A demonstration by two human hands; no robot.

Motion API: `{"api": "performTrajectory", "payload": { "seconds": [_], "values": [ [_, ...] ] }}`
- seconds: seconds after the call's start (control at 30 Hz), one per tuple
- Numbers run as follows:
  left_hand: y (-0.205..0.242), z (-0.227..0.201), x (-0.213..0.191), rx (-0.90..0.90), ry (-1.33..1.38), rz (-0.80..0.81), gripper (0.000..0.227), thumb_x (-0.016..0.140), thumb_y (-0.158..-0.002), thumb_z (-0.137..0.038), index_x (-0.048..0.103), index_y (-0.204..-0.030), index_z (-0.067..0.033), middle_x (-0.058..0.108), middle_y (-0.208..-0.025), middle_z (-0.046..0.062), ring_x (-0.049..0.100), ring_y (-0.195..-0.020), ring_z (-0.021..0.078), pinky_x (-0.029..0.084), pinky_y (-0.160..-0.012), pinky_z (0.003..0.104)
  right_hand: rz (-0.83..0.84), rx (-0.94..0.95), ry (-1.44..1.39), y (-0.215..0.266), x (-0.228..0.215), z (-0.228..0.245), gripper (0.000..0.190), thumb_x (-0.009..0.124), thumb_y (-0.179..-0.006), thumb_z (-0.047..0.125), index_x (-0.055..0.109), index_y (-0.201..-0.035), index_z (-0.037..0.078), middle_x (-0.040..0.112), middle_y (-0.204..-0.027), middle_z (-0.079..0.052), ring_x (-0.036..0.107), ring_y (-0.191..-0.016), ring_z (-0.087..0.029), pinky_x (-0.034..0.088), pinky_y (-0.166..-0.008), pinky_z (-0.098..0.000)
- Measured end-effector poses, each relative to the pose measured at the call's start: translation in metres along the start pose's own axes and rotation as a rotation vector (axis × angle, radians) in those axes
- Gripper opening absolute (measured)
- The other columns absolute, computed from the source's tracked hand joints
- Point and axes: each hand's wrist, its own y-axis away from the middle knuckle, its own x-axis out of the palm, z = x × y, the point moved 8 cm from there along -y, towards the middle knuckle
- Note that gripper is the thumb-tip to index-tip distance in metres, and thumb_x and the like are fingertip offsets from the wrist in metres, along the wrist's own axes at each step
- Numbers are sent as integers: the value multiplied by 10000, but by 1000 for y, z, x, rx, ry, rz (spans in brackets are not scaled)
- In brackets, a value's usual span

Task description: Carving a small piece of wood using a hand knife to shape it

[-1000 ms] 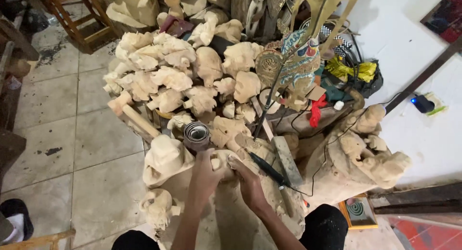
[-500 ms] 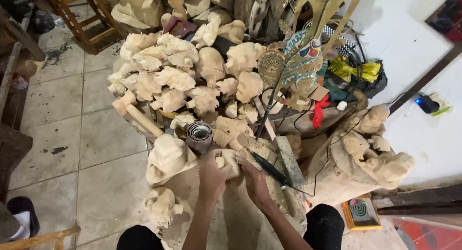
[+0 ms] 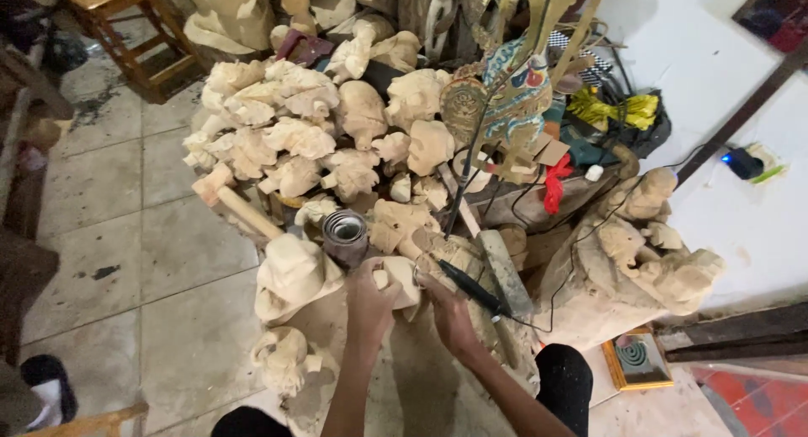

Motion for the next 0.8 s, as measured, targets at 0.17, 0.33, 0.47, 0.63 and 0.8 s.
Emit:
{"api": "performTrajectory", "payload": {
  "seconds": [0.17, 0.33, 0.47, 0.63, 0.8],
  "values": [
    [6, -12, -10, -37, 33, 34, 389, 625, -847, -215, 667, -1206, -71, 716, -1154, 120, 661, -1073, 275, 514, -907, 394, 32, 20, -268, -6, -7, 13, 431, 559, -1030, 10, 564, -1459, 39, 574, -1472, -241, 578, -1354, -394, 528, -1117, -523],
    [4, 0, -7, -9, -8, 47, 480, 653, -817, -209, 642, -1266, -40, 699, -1246, 143, 635, -1158, 312, 485, -985, 430, 16, 93, -8, -22, -6, 7, 364, 520, -1018, -29, 666, -1350, -10, 802, -944, -146, 760, -778, -222, 576, -619, -363],
    [1, -8, -11, -88, 11, 102, 502, 655, -820, -221, 617, -1300, -77, 689, -1233, 137, 646, -1184, 310, 508, -1030, 472, 4, 104, -243, -33, -15, 45, 325, 477, -1064, 49, 684, -1314, 55, 698, -1273, -276, 775, -958, -301, 660, -841, -428],
    [-2, -5, -12, -142, 49, 100, 513, 634, -836, -219, 611, -1324, -63, 680, -1235, 171, 642, -1247, 353, 501, -1089, 517, 42, 286, -123, -28, 20, -47, 301, 510, -1064, 60, 761, -1230, 45, 772, -1219, -160, 718, -1137, -380, 574, -1045, -505],
    [10, -15, -20, -140, 39, 110, 506, 668, -815, -161, 611, -1314, -101, 677, -1284, 90, 618, -1197, 246, 460, -1037, 373, 74, 27, -173, -29, 3, 18, 421, 588, -996, -25, 627, -1401, 80, 624, -1443, -204, 622, -1331, -389, 555, -1085, -487]
  ]
}}
